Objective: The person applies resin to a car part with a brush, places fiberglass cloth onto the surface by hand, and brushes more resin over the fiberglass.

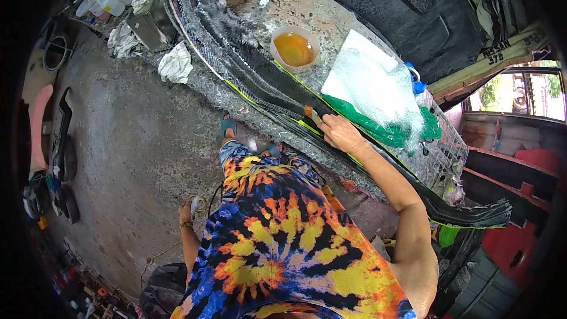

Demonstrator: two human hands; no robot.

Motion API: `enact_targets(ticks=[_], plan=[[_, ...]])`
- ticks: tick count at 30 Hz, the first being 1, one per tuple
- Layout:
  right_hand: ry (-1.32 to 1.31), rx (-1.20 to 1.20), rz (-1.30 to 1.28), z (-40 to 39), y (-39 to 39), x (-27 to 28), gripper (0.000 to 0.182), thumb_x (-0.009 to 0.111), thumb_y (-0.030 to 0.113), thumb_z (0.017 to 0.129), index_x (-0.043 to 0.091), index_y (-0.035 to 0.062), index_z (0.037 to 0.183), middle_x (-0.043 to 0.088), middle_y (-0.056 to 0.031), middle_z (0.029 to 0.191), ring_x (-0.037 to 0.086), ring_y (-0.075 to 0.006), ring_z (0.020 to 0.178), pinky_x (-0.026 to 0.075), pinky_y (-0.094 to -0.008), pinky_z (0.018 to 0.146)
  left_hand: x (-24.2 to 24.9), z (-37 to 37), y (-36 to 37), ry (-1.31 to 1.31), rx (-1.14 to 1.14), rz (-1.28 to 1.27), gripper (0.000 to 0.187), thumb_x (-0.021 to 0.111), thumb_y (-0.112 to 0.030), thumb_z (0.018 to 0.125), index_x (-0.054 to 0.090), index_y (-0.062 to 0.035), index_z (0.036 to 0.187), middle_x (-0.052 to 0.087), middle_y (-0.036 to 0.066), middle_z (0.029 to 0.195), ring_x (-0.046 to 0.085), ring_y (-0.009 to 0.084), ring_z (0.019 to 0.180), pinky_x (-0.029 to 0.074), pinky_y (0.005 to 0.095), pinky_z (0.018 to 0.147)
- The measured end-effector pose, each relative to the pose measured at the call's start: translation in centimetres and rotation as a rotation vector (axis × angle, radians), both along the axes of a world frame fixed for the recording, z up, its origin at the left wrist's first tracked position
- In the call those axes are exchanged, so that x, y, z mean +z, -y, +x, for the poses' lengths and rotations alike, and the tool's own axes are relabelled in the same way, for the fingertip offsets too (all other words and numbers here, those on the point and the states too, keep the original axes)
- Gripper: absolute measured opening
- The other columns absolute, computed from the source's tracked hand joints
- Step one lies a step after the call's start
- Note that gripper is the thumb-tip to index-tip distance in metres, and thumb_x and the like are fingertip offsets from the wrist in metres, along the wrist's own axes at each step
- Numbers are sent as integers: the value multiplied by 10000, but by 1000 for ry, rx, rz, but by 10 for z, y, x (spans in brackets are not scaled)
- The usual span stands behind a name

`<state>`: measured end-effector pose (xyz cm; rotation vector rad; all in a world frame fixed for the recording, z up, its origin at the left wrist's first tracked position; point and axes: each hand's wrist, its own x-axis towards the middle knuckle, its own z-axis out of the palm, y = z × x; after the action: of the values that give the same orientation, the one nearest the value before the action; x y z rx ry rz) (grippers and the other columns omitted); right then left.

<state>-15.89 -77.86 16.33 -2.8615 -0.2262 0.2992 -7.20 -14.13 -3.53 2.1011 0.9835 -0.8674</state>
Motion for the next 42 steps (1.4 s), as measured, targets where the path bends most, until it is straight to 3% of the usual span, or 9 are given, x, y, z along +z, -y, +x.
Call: enact_targets(ticks=[6, 10, 14, 19, 28, 32, 35, 37, 42], plan=[[-115, -259, 103, 55, -22, 37, 156, 564, 133, 826, 601, 38, 944, 562, -153, 832, 608, -351, 788, 500, -443, 711, -38, -21, -32, 142, -132, -50, 256, 586, -207, 842, 664, 11, 949, 648, 153, 912, 582, 277, 856, 442, 407, 766], [-72, -405, 160, 106, -31, 27, 170, 540, 170, 872, 563, 6, 840, 614, -235, 746, 610, -413, 735, 491, -493, 674, 9, -8, -5, -23, -266, 38, 402, 589, -303, 851, 630, 1, 1111, 664, 157, 981, 608, 295, 926, 466, 390, 825], [-55, -394, 171, 144, -47, 16, 194, 547, 200, 884, 565, 10, 849, 624, -227, 777, 616, -404, 758, 495, -489, 682, -7, -7, -17, 52, -101, -1, 369, 565, -300, 857, 651, -7, 1064, 673, 174, 912, 634, 302, 834, 495, 397, 718], [21, -439, 318, 198, -66, 26, 185, 551, 201, 892, 603, 28, 935, 640, -209, 851, 617, -394, 789, 501, -463, 700, -110, 32, -100, -26, -264, -19, 303, 540, -264, 869, 657, -18, 1000, 641, 133, 766, 596, 251, 586, 434, 370, 455], [17, -602, 377, 241, -79, 42, 175, 577, 192, 885, 640, 32, 913, 649, -176, 821, 621, -370, 760, 486, -426, 683, -46, 183, -40, 72, -218, -107, 165, 582, -178, 839, 616, -18, 860, 581, 38, 769, 494, 146, 689, 425, 305, 647], [-97, -878, 337, 221, -84, 80, 158, 583, 181, 881, 664, 54, 928, 655, -162, 812, 634, -340, 717, 498, -395, 660, -80, 229, -55, 80, -159, -346, 212, 562, -174, 835, 500, -6, 721, 474, 46, 704, 375, 156, 682, 399, 330, 686], [-56, -765, 382, 198, -81, 84, 154, 610, 96, 849, 657, 20, 974, 646, -142, 832, 632, -263, 703, 494, -359, 663, -88, 266, -51, 127, -275, -351, 200, 573, -190, 836, 586, -1, 771, 481, 19, 688, 396, 135, 667, 406, 316, 662], [-221, -555, 288, 194, -78, 87, 144, 595, 119, 856, 667, 65, 968, 604, -137, 886, 610, -329, 839, 488, -417, 732, -76, 290, -40, 39, -376, -241, 183, 579, -191, 852, 660, -26, 849, 610, 29, 828, 516, 137, 758, 422, 295, 709], [-256, -427, 310, 245, -83, 73, 141, 593, 154, 861, 659, 100, 973, 565, -128, 842, 600, -341, 834, 485, -444, 723, -34, 332, 4, 91, -456, -177, 272, 583, -263, 846, 665, -12, 912, 621, 41, 849, 529, 168, 797, 427, 318, 742]])
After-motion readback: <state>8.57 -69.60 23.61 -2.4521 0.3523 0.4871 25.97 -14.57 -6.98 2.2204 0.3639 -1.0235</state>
